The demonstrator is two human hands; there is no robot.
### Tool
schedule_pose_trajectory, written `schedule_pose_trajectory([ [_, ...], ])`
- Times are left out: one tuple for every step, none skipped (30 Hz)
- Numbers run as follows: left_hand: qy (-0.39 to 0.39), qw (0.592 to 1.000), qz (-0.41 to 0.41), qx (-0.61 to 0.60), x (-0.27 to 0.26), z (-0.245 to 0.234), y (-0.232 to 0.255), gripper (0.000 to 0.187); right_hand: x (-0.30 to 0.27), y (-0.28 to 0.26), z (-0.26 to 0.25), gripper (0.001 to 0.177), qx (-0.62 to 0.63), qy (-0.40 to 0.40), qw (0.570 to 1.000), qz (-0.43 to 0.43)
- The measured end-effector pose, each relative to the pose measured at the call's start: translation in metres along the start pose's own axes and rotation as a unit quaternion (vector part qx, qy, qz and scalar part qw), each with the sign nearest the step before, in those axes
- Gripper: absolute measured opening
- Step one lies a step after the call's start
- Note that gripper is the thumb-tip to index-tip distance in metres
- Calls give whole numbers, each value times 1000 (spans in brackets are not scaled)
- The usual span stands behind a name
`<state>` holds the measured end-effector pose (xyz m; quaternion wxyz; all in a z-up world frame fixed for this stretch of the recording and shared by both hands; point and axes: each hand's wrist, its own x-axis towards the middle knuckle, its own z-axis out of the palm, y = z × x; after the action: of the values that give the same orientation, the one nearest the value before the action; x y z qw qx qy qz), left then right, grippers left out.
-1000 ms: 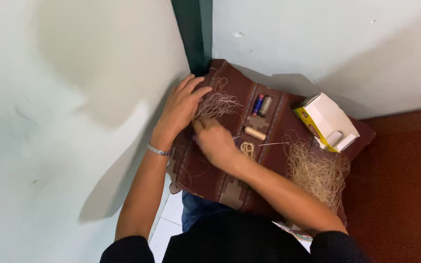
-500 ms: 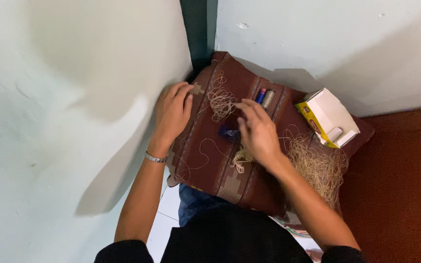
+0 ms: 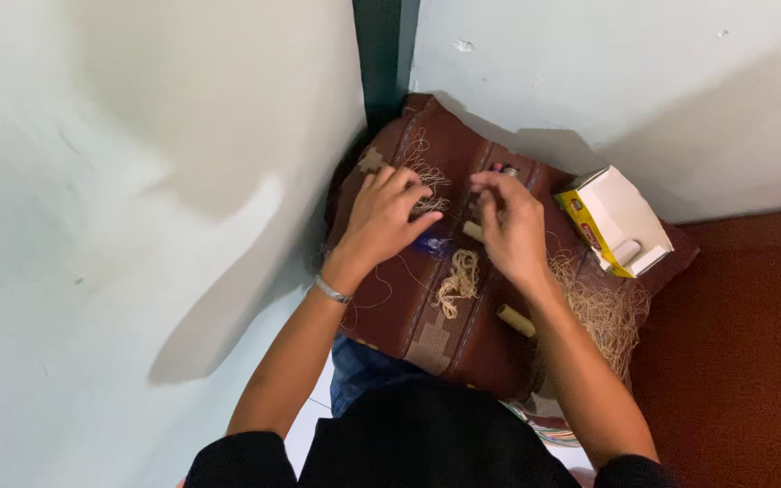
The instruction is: The person winds beige thread onto a wooden spool using both hands. They pull the thread taut, wrap it around the spool, and occasionally adjust the spool's position on the lap.
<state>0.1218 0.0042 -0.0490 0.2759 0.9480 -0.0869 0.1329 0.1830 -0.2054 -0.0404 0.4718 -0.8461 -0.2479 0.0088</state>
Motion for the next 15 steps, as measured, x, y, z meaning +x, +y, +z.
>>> schedule_pose_trajectory([
  [7, 1000, 1, 14, 1, 6, 3, 34, -1, 1, -2, 21, -18, -3, 1000, 6],
  [15, 1000, 3, 26, 2, 13, 5, 34, -2, 3, -4, 20, -37, -5, 999, 13],
  [22, 999, 5, 38, 3, 20, 6, 33, -4, 4, -4, 20, -46, -8, 999, 7],
  [25, 998, 10, 61, 4, 26, 7, 29, -6, 5, -3, 20, -56, -9, 998, 0],
  [28, 996, 15, 85, 6, 32, 8, 25, -7, 7, -3, 21, -66, -10, 998, -6],
  [32, 993, 19, 110, 7, 36, 6, 21, -9, 8, -2, 20, -65, -9, 998, 3],
  [34, 996, -3, 88, 7, 40, 4, 18, -10, 9, -2, 19, -65, -7, 998, 12],
  [36, 997, -27, 67, 7, 43, 1, 15, -12, 10, -1, 18, -64, -7, 998, 22],
  [38, 997, -50, 45, 6, 45, -2, 12, -14, 11, -1, 18, -67, -9, 998, 16],
  [50, 995, -90, 11, 3, 45, -5, 12, -16, 13, -3, 17, -71, -11, 997, 10],
  [62, 989, -131, -23, -3, 43, -9, 13, -18, 14, -5, 17, -74, -13, 997, 5],
  [74, 981, -171, -57, -10, 40, -13, 15, -20, 14, -7, 18, -74, -13, 997, 4],
  [107, 976, -183, -45, -21, 35, -17, 13, -23, 14, -8, 18, -74, -12, 997, 4],
  [141, 970, -195, -31, -34, 28, -19, 12, -24, 13, -10, 19, -73, -12, 997, 2],
  [175, 963, -207, -18, -44, 23, -19, 11, -25, 12, -12, 21, -98, -26, 995, 4],
])
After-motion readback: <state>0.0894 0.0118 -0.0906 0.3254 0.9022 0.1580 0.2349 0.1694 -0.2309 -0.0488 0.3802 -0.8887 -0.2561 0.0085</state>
